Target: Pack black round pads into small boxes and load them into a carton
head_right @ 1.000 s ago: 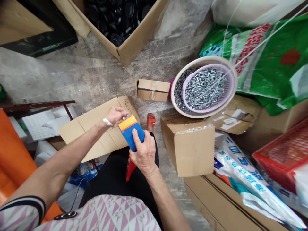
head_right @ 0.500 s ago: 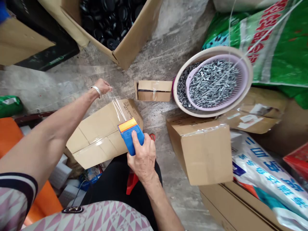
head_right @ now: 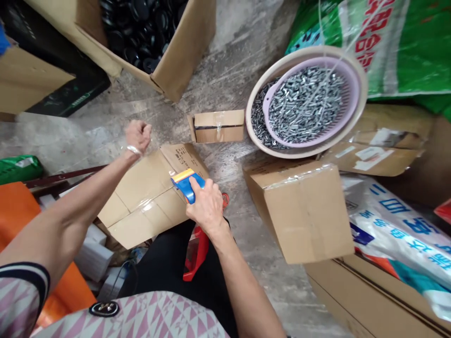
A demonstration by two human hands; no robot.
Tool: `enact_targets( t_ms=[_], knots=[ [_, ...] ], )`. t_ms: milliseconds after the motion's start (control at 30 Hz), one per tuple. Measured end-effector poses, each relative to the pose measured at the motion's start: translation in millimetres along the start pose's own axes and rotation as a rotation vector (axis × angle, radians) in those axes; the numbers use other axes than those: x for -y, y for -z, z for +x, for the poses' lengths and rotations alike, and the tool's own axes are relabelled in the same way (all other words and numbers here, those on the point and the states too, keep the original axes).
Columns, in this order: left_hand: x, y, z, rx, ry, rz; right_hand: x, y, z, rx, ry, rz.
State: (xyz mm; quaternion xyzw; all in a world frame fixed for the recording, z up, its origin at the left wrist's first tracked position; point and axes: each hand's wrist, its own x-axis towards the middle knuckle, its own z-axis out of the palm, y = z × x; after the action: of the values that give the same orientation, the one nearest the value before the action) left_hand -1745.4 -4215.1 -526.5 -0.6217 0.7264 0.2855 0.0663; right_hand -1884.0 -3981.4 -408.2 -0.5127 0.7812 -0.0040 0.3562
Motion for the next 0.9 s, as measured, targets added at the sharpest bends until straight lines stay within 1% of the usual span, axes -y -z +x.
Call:
enact_targets(
  t_ms=[67, 100, 133, 200, 267, 333, 433, 500, 567, 667, 767, 900],
  knots=[
    [-13.3, -5.9, -27.4, 0.057, -0.157, 0.051, 0.3, 2.4, 2.0, 0.005, 0.0, 0.005],
    [-19.7, -10.8, -40.1, 0.076, -0.215, 0.091, -1.7, 2.6, 0.7, -0.007, 0.011, 0.012],
    [-25.2, -15.9, -50.5, 0.081, -0.242, 0.133, -6.2, 1.9, -2.9, -0.027, 0.035, 0.022],
    [-32.7, -24.4, -63.1, 0.044, -0.228, 0.191, -24.3, -2.9, -18.5, -0.07, 0.114, 0.047],
    [-35.5, -28.8, -65.7, 0.022, -0.222, 0.218, -54.4, -12.7, -45.9, -0.112, 0.195, 0.072],
    [-35.5, -29.8, -63.7, 0.032, -0.23, 0.228, -91.0, -26.3, -82.1, -0.139, 0.235, 0.078],
    [-34.6, -30.1, -61.2, 0.027, -0.214, 0.221, -139.5, -46.4, -139.7, -0.15, 0.234, 0.046],
    [-34.8, -31.5, -61.2, 0.021, -0.219, 0.227, -158.2, -55.4, -170.9, -0.154, 0.217, 0.03],
    [-35.4, -33.2, -61.6, 0.018, -0.23, 0.246, -164.8, -60.6, -191.2, -0.164, 0.193, 0.026],
    [-36.5, -34.4, -61.7, 0.01, -0.24, 0.277, -160.9, -67.0, -202.4, -0.175, 0.174, 0.006],
    [-36.7, -34.4, -61.4, -0.012, -0.253, 0.299, -152.2, -77.8, -200.4, -0.158, 0.147, -0.026],
    [-35.1, -35.3, -61.1, -0.039, -0.247, 0.28, -139.2, -94.7, -187.1, -0.072, 0.05, -0.121]
  ],
)
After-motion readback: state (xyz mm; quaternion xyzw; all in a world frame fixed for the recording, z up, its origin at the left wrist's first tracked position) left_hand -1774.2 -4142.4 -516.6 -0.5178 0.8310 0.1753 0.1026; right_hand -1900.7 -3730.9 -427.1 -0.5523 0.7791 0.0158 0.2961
